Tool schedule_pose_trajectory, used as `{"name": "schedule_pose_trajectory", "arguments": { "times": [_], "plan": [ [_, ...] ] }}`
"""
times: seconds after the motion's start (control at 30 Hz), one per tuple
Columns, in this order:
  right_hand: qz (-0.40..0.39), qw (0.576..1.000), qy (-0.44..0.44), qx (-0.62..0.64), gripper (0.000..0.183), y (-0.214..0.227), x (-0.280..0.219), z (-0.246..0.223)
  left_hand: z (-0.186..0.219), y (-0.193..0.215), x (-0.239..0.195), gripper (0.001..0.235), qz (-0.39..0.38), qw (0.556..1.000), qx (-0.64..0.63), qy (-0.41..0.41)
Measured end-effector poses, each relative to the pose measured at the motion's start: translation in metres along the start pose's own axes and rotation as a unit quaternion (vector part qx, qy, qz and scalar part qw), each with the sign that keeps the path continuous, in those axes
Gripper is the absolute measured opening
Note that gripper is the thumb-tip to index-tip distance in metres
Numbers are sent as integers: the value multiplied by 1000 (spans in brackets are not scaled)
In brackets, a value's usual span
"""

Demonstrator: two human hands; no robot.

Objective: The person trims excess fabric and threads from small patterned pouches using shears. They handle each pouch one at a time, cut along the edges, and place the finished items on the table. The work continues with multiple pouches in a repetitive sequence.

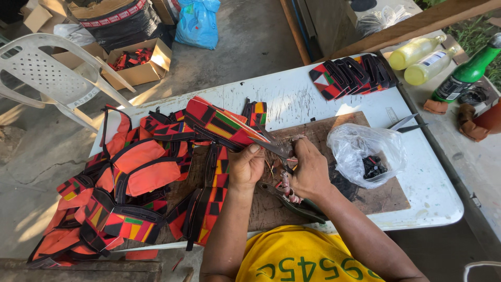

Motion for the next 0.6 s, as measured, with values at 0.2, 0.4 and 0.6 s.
{"name": "schedule_pose_trajectory", "arguments": {
  "times": [0.2,0.4,0.6],
  "plan": [
    [-20,1000,9,15,34,0,-4,8,11,15,5,38,-28,999,23,10],
    [-39,999,23,-19,29,-4,-3,21,17,20,11,35,-61,997,41,16],
    [-54,997,38,-29,28,-4,6,33,14,21,12,49,-41,998,30,29]
  ]
}}
Point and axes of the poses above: each hand's wrist, its own x-axis towards the middle knuckle, its own y-axis out of the back of the hand, z = x × y, the point moved 2 cm from there along x, towards the middle knuckle, and after that the axes turned 9 degrees about -y, right-handed, at the moved point
